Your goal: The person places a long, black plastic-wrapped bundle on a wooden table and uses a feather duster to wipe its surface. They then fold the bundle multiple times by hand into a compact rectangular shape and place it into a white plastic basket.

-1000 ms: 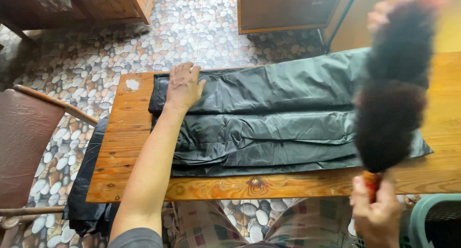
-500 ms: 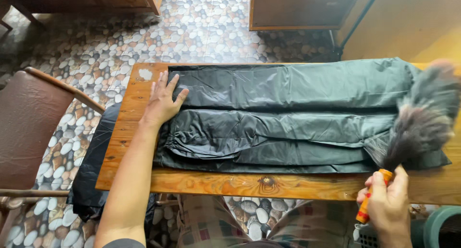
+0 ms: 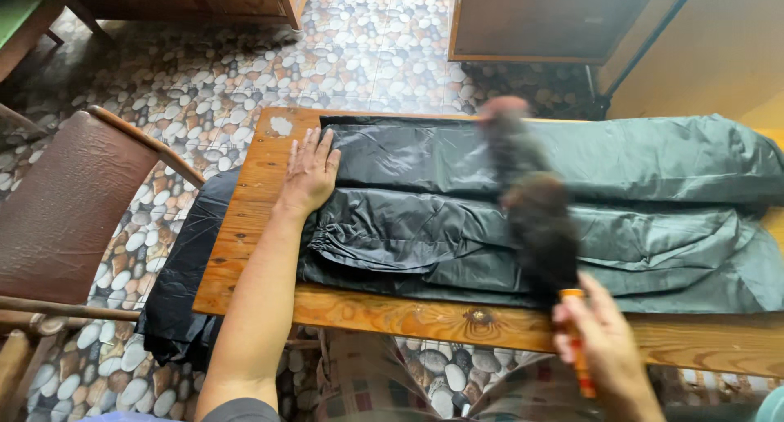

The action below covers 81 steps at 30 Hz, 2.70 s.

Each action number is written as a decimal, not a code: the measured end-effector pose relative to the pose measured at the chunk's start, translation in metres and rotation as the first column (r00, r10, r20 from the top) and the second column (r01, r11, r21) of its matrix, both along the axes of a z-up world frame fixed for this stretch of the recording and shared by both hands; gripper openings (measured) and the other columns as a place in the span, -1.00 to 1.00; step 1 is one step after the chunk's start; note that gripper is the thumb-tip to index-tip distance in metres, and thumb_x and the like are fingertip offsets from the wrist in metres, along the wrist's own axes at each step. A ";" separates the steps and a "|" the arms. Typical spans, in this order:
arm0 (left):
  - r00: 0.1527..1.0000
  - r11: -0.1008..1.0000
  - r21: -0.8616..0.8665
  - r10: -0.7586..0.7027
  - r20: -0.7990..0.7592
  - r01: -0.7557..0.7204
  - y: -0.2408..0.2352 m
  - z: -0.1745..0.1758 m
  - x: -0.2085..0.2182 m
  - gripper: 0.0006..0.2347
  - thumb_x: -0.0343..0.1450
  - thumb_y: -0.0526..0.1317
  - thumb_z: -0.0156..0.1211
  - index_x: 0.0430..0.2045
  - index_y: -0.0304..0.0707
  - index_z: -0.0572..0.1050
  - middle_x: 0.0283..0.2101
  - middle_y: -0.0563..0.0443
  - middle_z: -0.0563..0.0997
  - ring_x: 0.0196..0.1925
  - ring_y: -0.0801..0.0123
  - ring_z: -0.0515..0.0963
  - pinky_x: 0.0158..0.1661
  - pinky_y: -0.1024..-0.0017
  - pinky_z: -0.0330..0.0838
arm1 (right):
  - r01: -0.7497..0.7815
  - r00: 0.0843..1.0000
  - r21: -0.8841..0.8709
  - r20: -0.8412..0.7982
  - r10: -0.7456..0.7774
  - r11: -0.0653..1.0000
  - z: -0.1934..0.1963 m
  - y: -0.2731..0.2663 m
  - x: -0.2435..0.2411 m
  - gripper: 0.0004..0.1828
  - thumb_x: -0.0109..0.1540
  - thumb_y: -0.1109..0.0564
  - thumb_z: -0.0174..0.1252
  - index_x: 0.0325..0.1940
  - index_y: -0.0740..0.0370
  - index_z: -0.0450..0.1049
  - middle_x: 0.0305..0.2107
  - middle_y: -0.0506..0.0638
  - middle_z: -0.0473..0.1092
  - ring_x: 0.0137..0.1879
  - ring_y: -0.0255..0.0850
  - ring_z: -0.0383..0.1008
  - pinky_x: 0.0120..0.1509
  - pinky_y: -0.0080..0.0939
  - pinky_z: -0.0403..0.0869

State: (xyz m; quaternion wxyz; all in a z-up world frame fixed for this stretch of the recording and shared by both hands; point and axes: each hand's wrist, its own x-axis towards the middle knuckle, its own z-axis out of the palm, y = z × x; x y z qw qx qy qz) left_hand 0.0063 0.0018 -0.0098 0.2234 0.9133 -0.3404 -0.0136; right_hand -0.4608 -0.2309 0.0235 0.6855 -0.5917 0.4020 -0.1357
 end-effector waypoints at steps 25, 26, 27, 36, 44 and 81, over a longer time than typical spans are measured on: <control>0.509 0.657 0.200 -0.711 0.485 0.727 -0.132 0.042 -0.094 -0.65 0.17 -0.24 0.20 -0.17 -0.28 0.45 -0.20 -0.11 0.52 -0.22 0.01 0.54 -0.20 0.17 0.44 | 0.463 0.877 -0.374 0.327 -0.353 0.804 -0.059 -0.108 -0.039 -0.48 0.58 0.22 -0.14 0.56 0.29 -0.17 -0.33 0.15 0.24 -0.41 -0.08 0.36 -0.33 -0.04 0.43; 0.505 0.652 0.201 -0.715 0.483 0.731 -0.135 0.039 -0.097 -0.65 0.17 -0.24 0.20 -0.17 -0.28 0.45 -0.20 -0.11 0.52 -0.22 0.01 0.54 -0.20 0.17 0.44 | 0.467 0.875 -0.373 0.324 -0.359 0.802 -0.049 -0.103 -0.038 -0.48 0.58 0.22 -0.14 0.56 0.29 -0.17 -0.33 0.15 0.24 -0.41 -0.08 0.36 -0.33 -0.04 0.43; 0.499 0.678 0.277 -0.707 0.502 0.681 -0.138 0.035 -0.101 -0.55 0.21 -0.19 0.28 -0.01 -0.31 0.44 -0.17 -0.10 0.55 -0.20 0.07 0.54 -0.19 0.22 0.47 | 0.461 0.882 -0.378 0.297 -0.367 0.803 -0.039 -0.097 -0.036 -0.51 0.57 0.21 -0.13 0.53 0.31 -0.12 -0.32 0.14 0.24 -0.41 -0.09 0.37 -0.30 -0.06 0.45; 0.416 0.788 0.299 -0.557 0.719 0.538 -0.145 0.029 -0.113 -0.71 0.36 -0.14 0.25 -0.08 -0.19 0.50 -0.24 0.03 0.53 -0.27 0.25 0.52 -0.38 0.34 0.39 | 0.446 0.890 -0.366 0.283 -0.359 0.817 -0.032 -0.093 -0.033 -0.51 0.56 0.21 -0.10 0.51 0.34 -0.09 -0.33 0.13 0.23 -0.41 -0.11 0.37 -0.28 -0.07 0.47; 0.480 0.808 0.168 -0.487 0.729 0.565 -0.161 0.038 -0.103 -0.85 0.32 -0.44 0.08 -0.55 -0.08 0.36 -0.50 0.07 0.46 -0.51 0.24 0.50 -0.56 0.33 0.32 | 0.406 0.910 -0.385 0.251 -0.329 0.829 0.015 -0.070 -0.040 -0.73 0.58 0.19 -0.03 0.26 0.34 0.07 -0.31 0.09 0.32 -0.38 -0.20 0.40 -0.23 -0.25 0.46; 0.804 0.812 0.119 -0.583 0.115 0.571 -0.191 0.131 -0.067 -0.85 0.54 -0.12 0.01 -0.36 -0.06 0.49 -0.31 -0.05 0.64 -0.29 0.01 0.57 -0.32 0.07 0.41 | -0.660 0.589 -0.298 -0.775 0.229 0.689 0.044 0.082 -0.006 -0.22 0.29 -0.25 -0.15 0.62 -0.38 -0.13 -0.18 0.10 0.54 0.01 0.18 0.59 0.16 0.00 0.46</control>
